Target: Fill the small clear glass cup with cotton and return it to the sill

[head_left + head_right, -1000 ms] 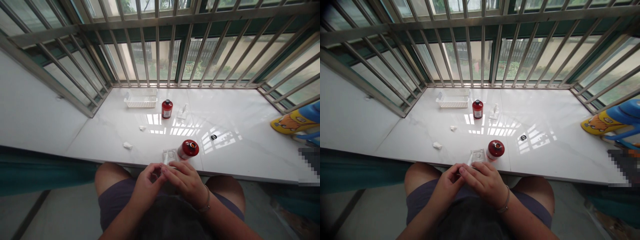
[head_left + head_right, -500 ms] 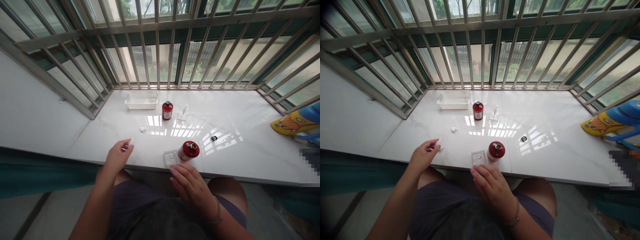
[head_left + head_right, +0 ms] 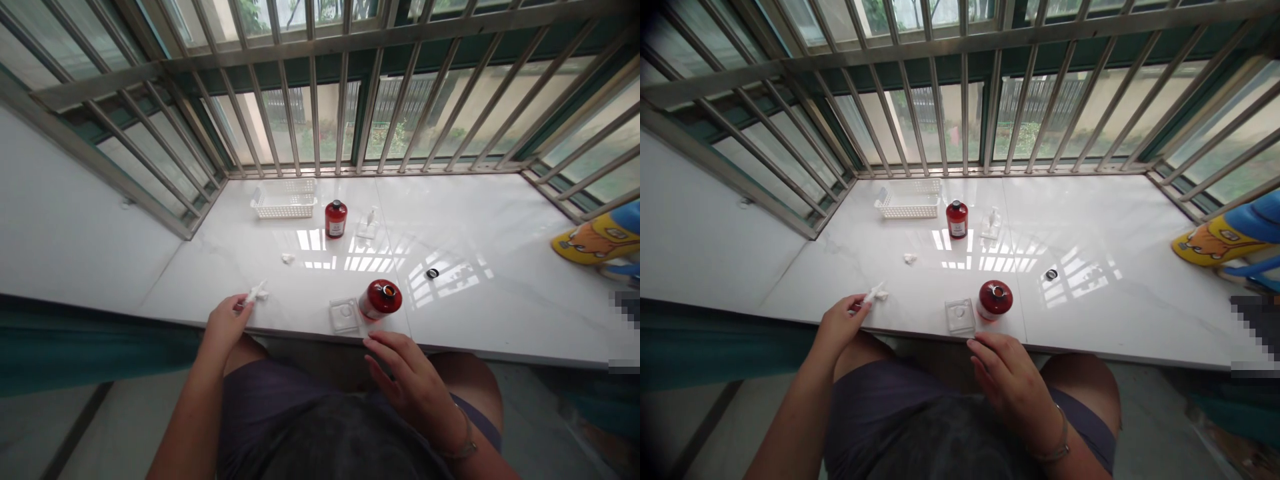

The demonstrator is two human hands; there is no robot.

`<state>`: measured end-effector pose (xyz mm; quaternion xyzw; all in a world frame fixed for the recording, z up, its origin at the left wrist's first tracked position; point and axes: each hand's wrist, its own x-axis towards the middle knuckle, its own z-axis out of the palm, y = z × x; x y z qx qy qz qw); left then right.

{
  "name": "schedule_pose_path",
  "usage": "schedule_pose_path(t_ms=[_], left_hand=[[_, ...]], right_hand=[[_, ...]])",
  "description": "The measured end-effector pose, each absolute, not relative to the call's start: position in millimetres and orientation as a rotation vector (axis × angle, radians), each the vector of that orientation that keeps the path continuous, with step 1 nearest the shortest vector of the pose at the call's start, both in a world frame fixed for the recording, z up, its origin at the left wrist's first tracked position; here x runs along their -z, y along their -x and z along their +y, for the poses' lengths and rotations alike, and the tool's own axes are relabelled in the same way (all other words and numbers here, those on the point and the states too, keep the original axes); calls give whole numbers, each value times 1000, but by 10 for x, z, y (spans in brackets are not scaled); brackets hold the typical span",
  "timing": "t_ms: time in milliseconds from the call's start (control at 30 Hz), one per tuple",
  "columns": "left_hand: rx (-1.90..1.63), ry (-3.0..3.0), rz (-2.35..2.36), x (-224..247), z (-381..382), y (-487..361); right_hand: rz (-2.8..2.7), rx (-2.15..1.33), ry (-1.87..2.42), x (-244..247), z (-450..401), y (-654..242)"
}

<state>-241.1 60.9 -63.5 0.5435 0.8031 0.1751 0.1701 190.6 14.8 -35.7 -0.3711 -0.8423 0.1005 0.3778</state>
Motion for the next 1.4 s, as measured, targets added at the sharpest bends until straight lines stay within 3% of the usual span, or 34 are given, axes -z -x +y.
schedule_pose_path(t_ms=[500, 667, 800, 1100, 1400], left_hand=[[-750, -1596, 2307, 609, 500, 2425], [-926, -1645, 2243, 379, 378, 1966], [-1039, -1889, 1866, 360, 330, 1413], [-865, -1900, 1529, 715, 411, 511], [-849, -1831, 1526, 873, 668, 417]], right_hand=[[-2073, -386, 959, 435, 178, -1885], [-1837, -361, 1213, 413, 225, -1931], [-1669, -303, 1340, 398, 320, -2003], [-1565, -722, 1372, 689, 661, -2085], [-1415, -898, 1386, 912, 931, -1895]])
